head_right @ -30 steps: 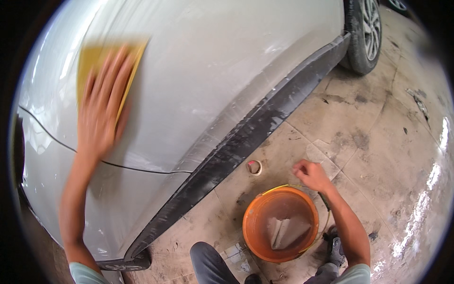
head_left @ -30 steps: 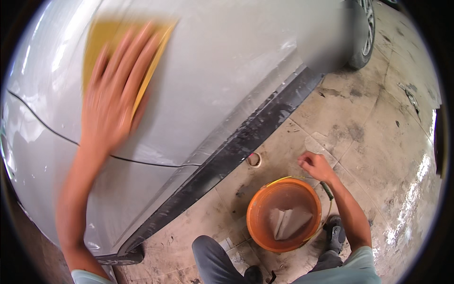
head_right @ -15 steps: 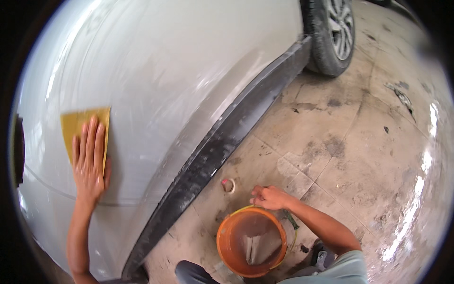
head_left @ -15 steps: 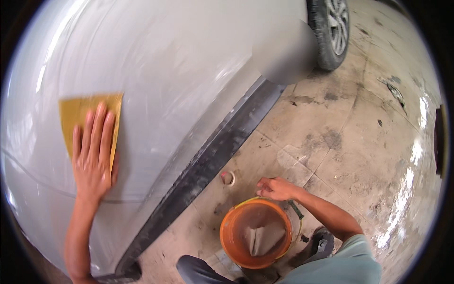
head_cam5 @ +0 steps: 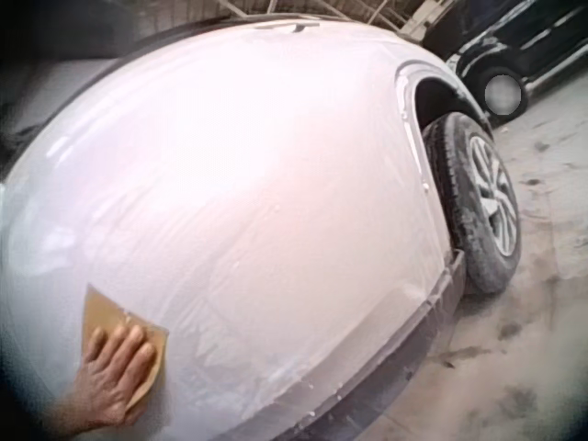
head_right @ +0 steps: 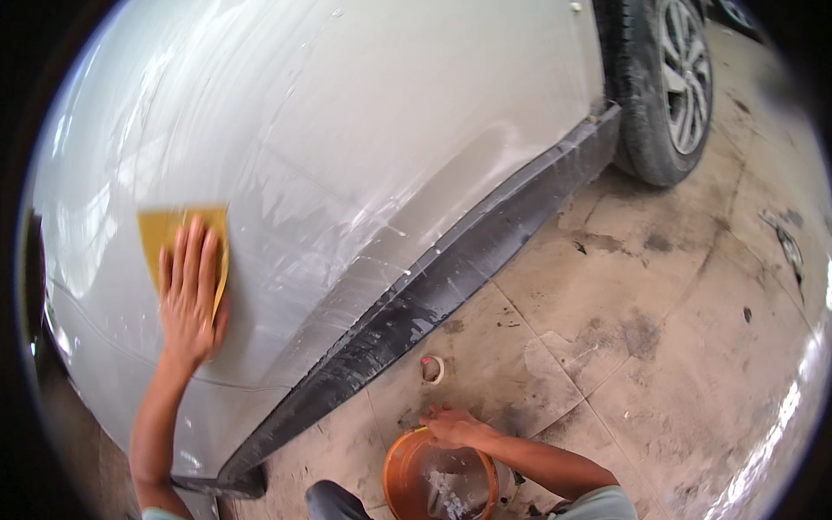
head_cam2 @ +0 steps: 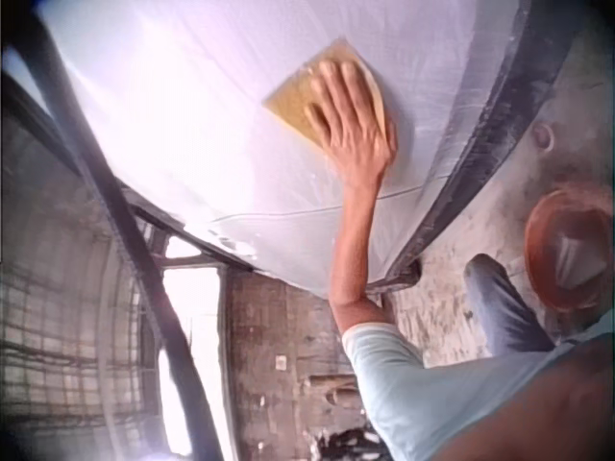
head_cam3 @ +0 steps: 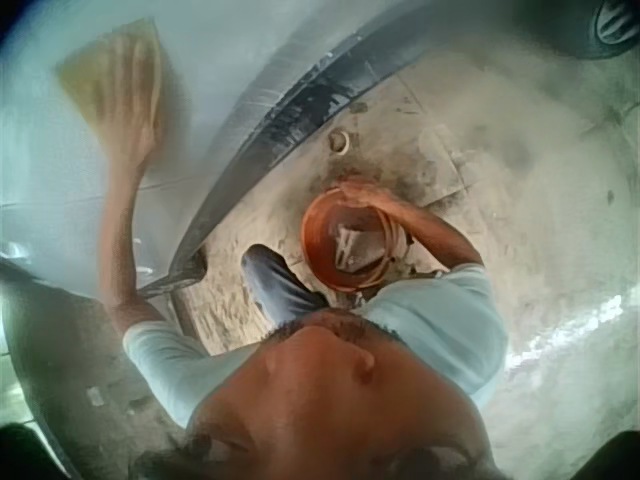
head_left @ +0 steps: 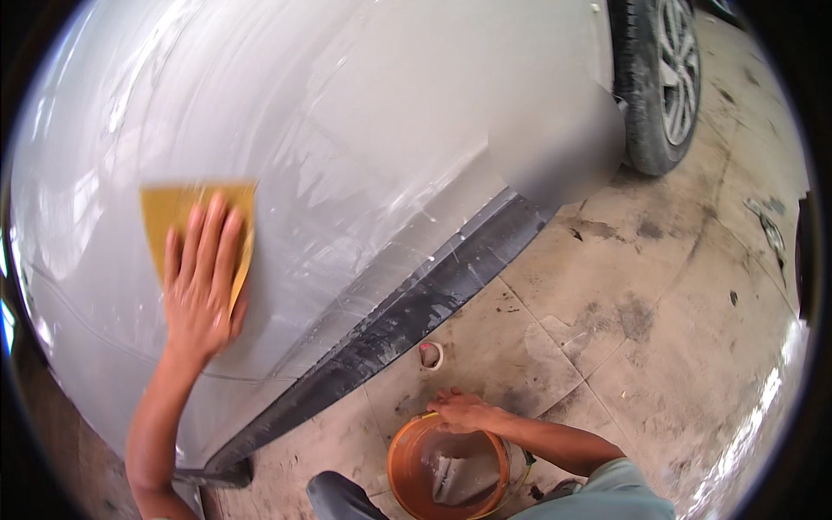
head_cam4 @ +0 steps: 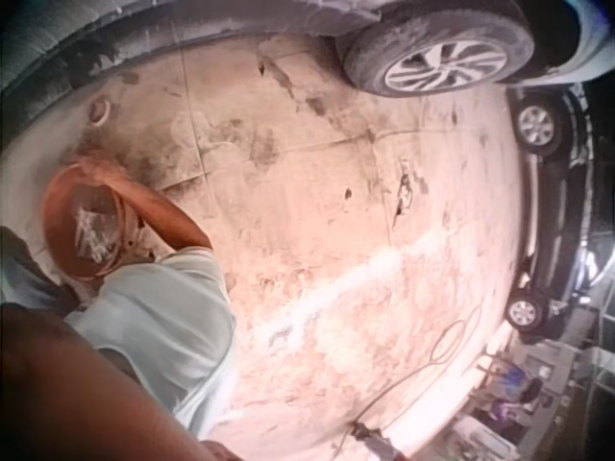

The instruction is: The person wets a piece of sandpaper in a bucket of water and sands the lower panel of a car door.

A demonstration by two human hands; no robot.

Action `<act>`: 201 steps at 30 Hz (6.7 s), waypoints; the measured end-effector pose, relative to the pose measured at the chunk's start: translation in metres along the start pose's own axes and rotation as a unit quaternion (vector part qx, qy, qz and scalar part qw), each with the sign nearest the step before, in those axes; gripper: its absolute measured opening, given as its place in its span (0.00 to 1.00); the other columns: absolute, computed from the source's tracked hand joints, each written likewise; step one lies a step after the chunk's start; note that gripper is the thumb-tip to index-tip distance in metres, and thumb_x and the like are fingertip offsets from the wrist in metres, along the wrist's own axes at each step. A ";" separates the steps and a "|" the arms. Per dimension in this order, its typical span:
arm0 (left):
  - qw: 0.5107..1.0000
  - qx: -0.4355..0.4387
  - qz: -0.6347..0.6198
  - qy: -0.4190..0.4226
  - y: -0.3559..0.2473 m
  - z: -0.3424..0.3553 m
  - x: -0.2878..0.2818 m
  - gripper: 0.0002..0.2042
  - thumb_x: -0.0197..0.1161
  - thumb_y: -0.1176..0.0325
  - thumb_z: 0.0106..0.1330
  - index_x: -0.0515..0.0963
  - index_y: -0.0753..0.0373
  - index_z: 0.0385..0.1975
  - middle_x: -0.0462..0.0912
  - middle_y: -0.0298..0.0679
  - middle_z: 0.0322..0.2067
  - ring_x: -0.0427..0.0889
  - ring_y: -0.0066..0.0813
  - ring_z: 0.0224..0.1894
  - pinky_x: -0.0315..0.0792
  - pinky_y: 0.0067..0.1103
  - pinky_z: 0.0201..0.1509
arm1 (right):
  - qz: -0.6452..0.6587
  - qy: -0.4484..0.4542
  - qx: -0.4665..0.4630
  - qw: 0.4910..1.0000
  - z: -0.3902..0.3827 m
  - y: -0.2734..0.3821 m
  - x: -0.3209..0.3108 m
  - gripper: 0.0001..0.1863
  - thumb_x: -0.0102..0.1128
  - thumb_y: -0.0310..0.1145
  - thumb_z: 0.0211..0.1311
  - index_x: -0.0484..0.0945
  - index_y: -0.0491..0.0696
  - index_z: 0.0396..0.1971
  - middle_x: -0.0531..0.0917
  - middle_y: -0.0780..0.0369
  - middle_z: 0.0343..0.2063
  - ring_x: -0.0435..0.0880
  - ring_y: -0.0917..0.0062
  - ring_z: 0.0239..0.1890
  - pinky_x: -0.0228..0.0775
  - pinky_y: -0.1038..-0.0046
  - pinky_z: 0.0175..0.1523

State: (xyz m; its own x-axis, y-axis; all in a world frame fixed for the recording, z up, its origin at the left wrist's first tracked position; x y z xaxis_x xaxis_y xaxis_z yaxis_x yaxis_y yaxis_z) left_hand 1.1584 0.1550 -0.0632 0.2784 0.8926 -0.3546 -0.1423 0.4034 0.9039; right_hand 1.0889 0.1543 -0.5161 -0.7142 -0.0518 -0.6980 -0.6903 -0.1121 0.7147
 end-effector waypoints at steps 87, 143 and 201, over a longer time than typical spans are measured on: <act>0.739 0.026 -0.573 0.354 -0.449 -0.067 0.049 0.37 0.54 0.63 0.60 0.45 0.73 0.65 0.45 0.57 0.67 0.45 0.52 0.70 0.45 0.39 0.70 | 0.106 -0.421 0.252 0.865 -0.223 -0.132 -0.151 0.27 0.60 0.27 0.38 0.80 0.56 0.47 0.82 0.54 0.36 0.82 0.58 0.36 0.74 0.65 0.44; 0.552 0.149 -0.736 0.363 -0.713 0.055 0.065 0.20 0.44 0.58 0.66 0.76 0.62 0.48 0.77 0.46 0.46 0.76 0.38 0.49 0.68 0.34 0.50 | -0.407 -0.177 0.464 0.766 -0.259 -0.153 -0.190 0.35 0.39 0.25 0.58 0.43 0.39 0.66 0.53 0.49 0.66 0.55 0.60 0.67 0.52 0.63 0.68; 0.292 -0.357 -0.781 0.421 -0.363 0.006 0.124 0.25 0.64 0.57 0.56 0.72 0.73 0.46 0.78 0.47 0.42 0.78 0.31 0.45 0.75 0.25 0.47 | 0.445 0.007 0.138 0.885 -0.127 -0.173 -0.200 0.33 0.67 0.30 0.51 0.62 0.40 0.56 0.74 0.59 0.47 0.77 0.76 0.45 0.69 0.72 0.50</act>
State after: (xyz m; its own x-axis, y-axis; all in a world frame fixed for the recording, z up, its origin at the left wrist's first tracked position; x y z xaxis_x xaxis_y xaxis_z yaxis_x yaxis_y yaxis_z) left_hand 1.2503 0.1174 -0.4339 0.2439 -0.8808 -0.4058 -0.7110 0.1222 -0.6925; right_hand 1.3656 0.0584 -0.5053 -0.9891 -0.0109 0.1467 0.1406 0.2250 0.9642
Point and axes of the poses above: each hand's wrist, its own z-axis towards the middle knuckle, its own x-axis out of the palm, y = z × x, the point moved 10 cm from there along z, towards the middle knuckle
